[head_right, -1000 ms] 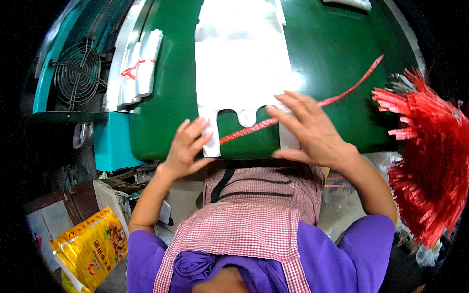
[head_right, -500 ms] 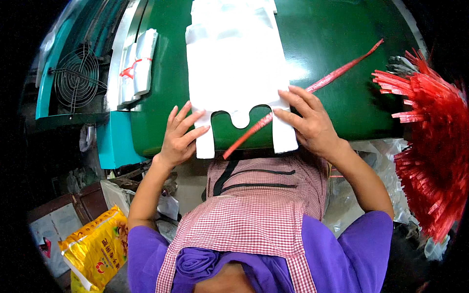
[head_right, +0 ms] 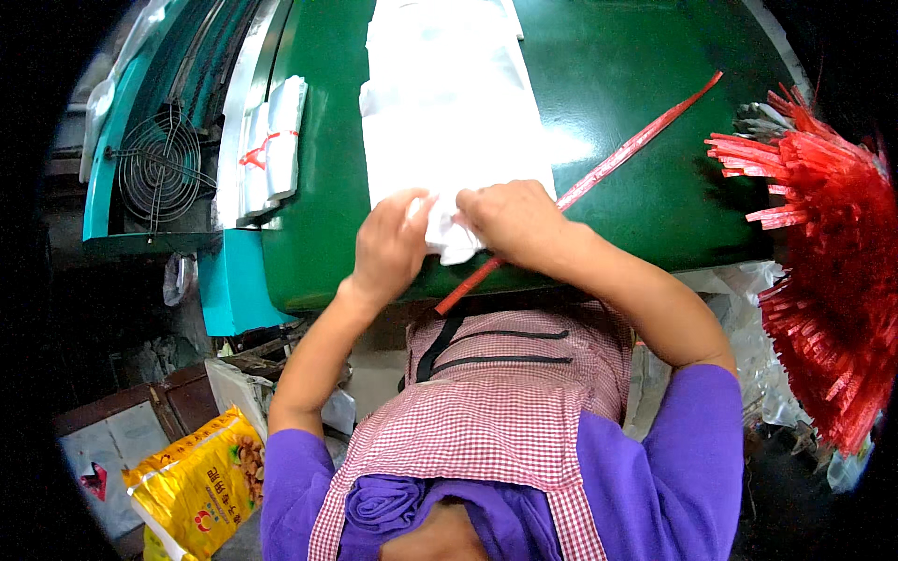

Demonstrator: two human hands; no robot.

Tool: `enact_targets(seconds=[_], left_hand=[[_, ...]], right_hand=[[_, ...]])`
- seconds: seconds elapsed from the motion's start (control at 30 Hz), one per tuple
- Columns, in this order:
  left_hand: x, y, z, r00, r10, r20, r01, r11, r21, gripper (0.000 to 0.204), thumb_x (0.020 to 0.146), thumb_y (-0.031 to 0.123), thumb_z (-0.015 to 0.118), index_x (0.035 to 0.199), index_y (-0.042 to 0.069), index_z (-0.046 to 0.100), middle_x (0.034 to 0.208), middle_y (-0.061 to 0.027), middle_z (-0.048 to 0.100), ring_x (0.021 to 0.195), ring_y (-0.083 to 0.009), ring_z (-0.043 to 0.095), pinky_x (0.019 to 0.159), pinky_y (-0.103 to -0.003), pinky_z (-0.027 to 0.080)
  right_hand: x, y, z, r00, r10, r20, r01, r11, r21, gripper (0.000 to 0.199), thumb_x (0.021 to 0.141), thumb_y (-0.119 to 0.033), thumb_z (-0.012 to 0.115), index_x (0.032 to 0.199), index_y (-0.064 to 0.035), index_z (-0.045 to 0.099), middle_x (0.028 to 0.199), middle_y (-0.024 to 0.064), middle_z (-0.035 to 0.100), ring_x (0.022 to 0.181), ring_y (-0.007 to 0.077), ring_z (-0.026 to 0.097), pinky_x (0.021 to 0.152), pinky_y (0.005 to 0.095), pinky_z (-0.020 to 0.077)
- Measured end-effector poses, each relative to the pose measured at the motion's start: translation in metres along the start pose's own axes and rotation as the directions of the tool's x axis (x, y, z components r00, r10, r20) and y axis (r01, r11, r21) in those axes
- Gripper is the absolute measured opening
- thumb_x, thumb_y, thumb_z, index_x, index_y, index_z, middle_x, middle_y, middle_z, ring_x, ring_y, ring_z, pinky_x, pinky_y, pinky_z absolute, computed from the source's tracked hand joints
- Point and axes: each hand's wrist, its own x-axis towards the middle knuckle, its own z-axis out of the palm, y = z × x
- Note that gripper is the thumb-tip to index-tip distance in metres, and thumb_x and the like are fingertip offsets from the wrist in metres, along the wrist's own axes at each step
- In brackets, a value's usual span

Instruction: The person folds white plastic bags into compact rectangular shapes on a green workbench. They secure each folded bundle with a red plastic tie and place the finished units into a yellow sack. The process is repeated continuously throughout the clip.

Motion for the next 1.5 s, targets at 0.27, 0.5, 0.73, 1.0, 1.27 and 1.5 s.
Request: enact_targets(seconds=[0.27, 0.5, 0.73, 1.0, 1.27, 1.5], left_hand=[[0.001, 0.019, 0.007, 0.995, 0.076, 0.060, -0.061, 0.972, -0.226, 0.024, 0.079, 0.002, 0.059, 0.102, 0.005, 0.065, 0.103, -0.0115, 0.066, 0.092, -0.0272, 0.065, 0.076, -0.036, 0.052], [0.047, -0.026, 0.010, 0.955, -0.241, 0.171, 0.273, 0.942, -0.196, 0.026, 0.081, 0.012, 0.067, 0.107, 0.008, 0.064, 0.105, -0.0144, 0.063, 0.086, -0.0303, 0.062, 0.073, -0.038, 0.052], [0.020, 0.003, -0.005, 0.960, 0.028, 0.277, -0.052, 0.995, 0.080, 0.045, 0.071, 0.009, 0.068, 0.114, 0.002, 0.058, 0.111, -0.0136, 0.059, 0.097, -0.0301, 0.059, 0.085, -0.038, 0.049], [0.031, -0.025, -0.015, 0.856, -0.141, 0.498, 0.332, 0.888, -0.320, 0.032, 0.071, -0.004, 0.062, 0.102, 0.005, 0.060, 0.121, -0.0108, 0.060, 0.113, -0.0330, 0.056, 0.090, -0.037, 0.048], [0.017, -0.017, -0.041, 0.789, 0.161, 0.593, 0.081, 0.930, -0.360, 0.021, 0.072, 0.010, 0.068, 0.092, 0.012, 0.064, 0.115, -0.0100, 0.058, 0.116, -0.0319, 0.049, 0.098, -0.052, 0.035], [0.076, -0.004, -0.048, 0.863, 0.284, 0.417, -0.257, 0.959, -0.121, 0.020, 0.070, 0.011, 0.065, 0.090, 0.011, 0.065, 0.121, -0.0081, 0.057, 0.119, -0.0292, 0.050, 0.104, -0.049, 0.032]], right_hand=[[0.005, 0.036, 0.003, 0.986, -0.120, -0.119, 0.086, 0.961, -0.265, 0.048, 0.087, -0.017, 0.052, 0.131, 0.0036, 0.046, 0.140, 0.0205, 0.042, 0.133, 0.0325, 0.037, 0.110, 0.0423, 0.0292], [0.001, 0.015, 0.006, 0.965, -0.205, -0.163, 0.175, 0.968, -0.179, 0.061, 0.086, -0.036, 0.060, 0.129, 0.0047, 0.046, 0.140, 0.0243, 0.040, 0.131, 0.0360, 0.038, 0.108, 0.0444, 0.0323], [-0.027, 0.007, 0.005, 0.932, -0.234, -0.278, 0.244, 0.970, 0.001, 0.055, 0.081, -0.023, 0.067, 0.126, 0.0022, 0.048, 0.139, 0.0227, 0.040, 0.133, 0.0378, 0.035, 0.109, 0.0454, 0.0307], [-0.034, 0.016, 0.003, 0.940, 0.331, 0.084, 0.048, -0.372, 0.927, 0.047, 0.097, -0.029, 0.051, 0.127, 0.0059, 0.042, 0.129, 0.0193, 0.052, 0.116, 0.0236, 0.056, 0.099, 0.0382, 0.0454], [-0.045, 0.031, 0.000, 0.939, -0.332, -0.095, 0.338, 0.826, 0.452, 0.042, 0.083, -0.001, 0.057, 0.124, -0.0071, 0.057, 0.135, 0.0145, 0.051, 0.123, 0.0295, 0.050, 0.104, 0.0405, 0.0403], [-0.019, 0.053, -0.025, 0.829, -0.537, 0.155, 0.553, 0.828, -0.090, 0.042, 0.082, -0.008, 0.052, 0.124, -0.0031, 0.055, 0.139, 0.0145, 0.046, 0.132, 0.0277, 0.041, 0.112, 0.0432, 0.0303]])
